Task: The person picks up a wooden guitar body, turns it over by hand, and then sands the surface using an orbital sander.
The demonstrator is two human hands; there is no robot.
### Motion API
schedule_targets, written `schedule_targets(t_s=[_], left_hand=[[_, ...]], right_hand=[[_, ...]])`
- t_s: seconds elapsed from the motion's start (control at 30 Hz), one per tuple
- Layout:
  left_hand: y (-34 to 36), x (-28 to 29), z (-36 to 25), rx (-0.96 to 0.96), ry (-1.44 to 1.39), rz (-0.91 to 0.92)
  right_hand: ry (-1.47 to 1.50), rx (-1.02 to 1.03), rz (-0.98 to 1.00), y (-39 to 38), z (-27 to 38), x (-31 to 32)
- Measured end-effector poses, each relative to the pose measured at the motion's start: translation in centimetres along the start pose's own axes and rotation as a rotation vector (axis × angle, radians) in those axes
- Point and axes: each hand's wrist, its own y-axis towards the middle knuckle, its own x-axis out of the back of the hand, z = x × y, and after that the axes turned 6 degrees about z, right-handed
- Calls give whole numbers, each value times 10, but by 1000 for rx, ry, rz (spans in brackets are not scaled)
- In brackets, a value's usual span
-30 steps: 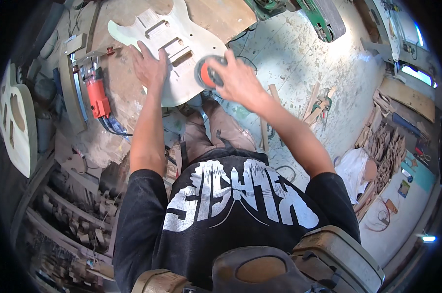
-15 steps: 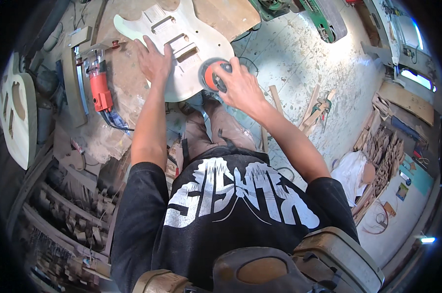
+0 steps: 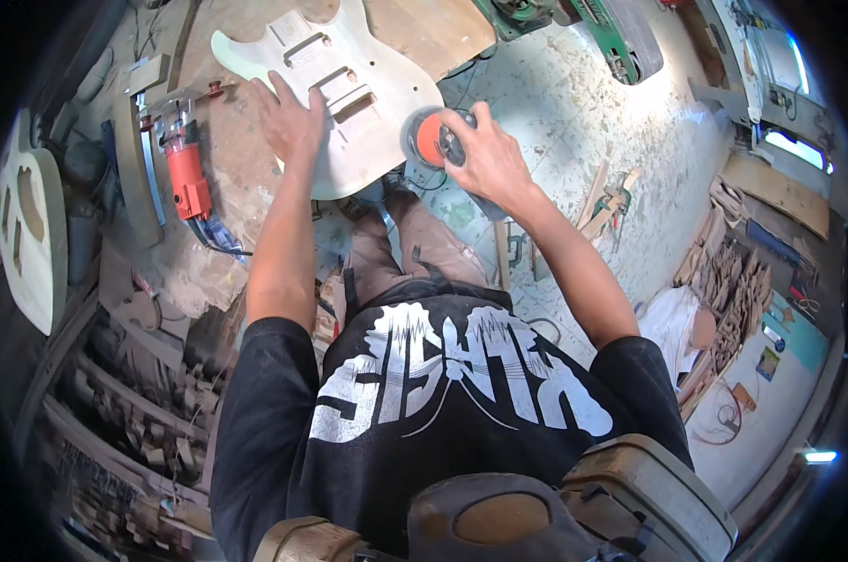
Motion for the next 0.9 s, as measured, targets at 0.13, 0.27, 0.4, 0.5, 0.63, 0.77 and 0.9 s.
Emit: schedule_targets(t_s=[0.13,0.27,0.4,0.5,0.63,0.77,0.9], left_hand=[[0,0,-3,19,25,8],[-1,2,-4,11,36,8],[-2,4,-3,9,43,16],[-2,6,-3,35,12,56],[-3,8,-8,13,-13,41],[2,-2,2,8,3,-35],[-6,3,-8,-249,202,-78]], right_hand=[[-13,-78,-13,-16,-28,-6],[34,-85,-52,8,-31,10],[8,53,-18,35,-3,20],[-2,129,-5,44,3,11],[18,35,-73,47,-27,14],[-65,-60,-63,46,-65,29],[-5,-312,-186,22,-100,31]])
